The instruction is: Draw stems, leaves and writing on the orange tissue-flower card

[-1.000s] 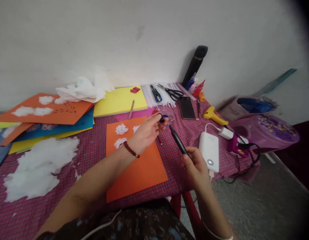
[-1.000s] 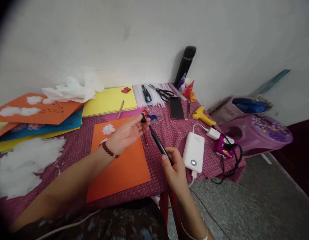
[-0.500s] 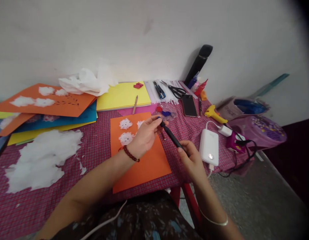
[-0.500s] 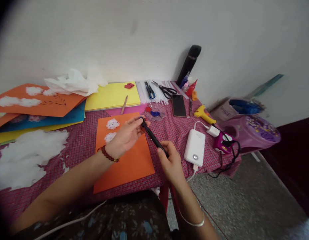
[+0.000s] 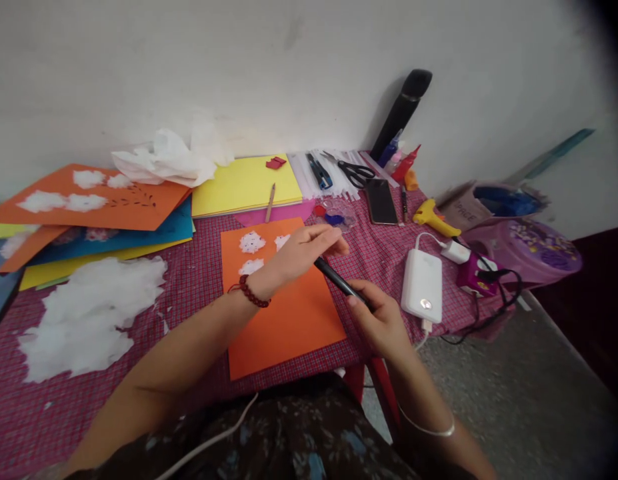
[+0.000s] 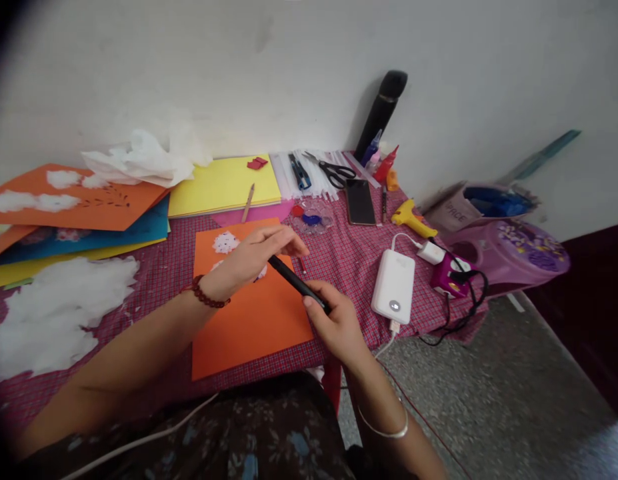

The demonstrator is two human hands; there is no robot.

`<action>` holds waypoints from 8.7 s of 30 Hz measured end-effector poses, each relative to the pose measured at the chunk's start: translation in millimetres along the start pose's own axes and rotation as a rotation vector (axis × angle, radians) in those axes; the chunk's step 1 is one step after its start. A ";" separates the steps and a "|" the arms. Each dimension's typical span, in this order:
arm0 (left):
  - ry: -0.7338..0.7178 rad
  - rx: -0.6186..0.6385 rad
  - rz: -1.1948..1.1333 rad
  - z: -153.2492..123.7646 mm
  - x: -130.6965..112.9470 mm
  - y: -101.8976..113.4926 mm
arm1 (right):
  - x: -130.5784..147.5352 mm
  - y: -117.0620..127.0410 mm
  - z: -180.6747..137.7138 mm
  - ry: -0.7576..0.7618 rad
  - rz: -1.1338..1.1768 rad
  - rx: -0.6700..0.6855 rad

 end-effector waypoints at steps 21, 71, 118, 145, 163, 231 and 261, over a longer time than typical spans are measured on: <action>0.089 0.095 0.039 -16.7 -11.4 13.1 | 7.3 -22.4 13.2 0.043 -0.019 0.088; -0.543 0.588 1.387 -168.6 73.8 -25.4 | -36.1 -40.1 120.0 0.200 -0.480 -0.041; -0.138 -0.101 1.367 -145.9 12.6 164.8 | 14.0 -92.4 144.8 0.254 0.336 -0.213; -0.146 -0.097 1.338 -146.6 18.6 168.5 | 1.5 -95.2 149.0 0.105 0.394 -0.178; -0.185 -0.144 1.324 -155.5 18.2 153.4 | 10.5 -96.9 140.5 0.204 0.274 -0.125; -0.110 -0.077 1.229 -165.9 23.1 155.4 | 16.7 -93.9 115.8 0.149 0.011 -0.102; -0.056 -0.072 1.211 -168.2 24.1 154.8 | 72.6 -106.0 86.7 0.639 -0.485 0.080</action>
Point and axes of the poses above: each hand's wrist, its own z-axis towards the middle knuckle, its own y-axis out of the back of the hand, x = y × z, the point moved 8 cm from there along z, towards the middle knuckle, and after that the axes turned 10 degrees about -z, right-handed, at the moved point
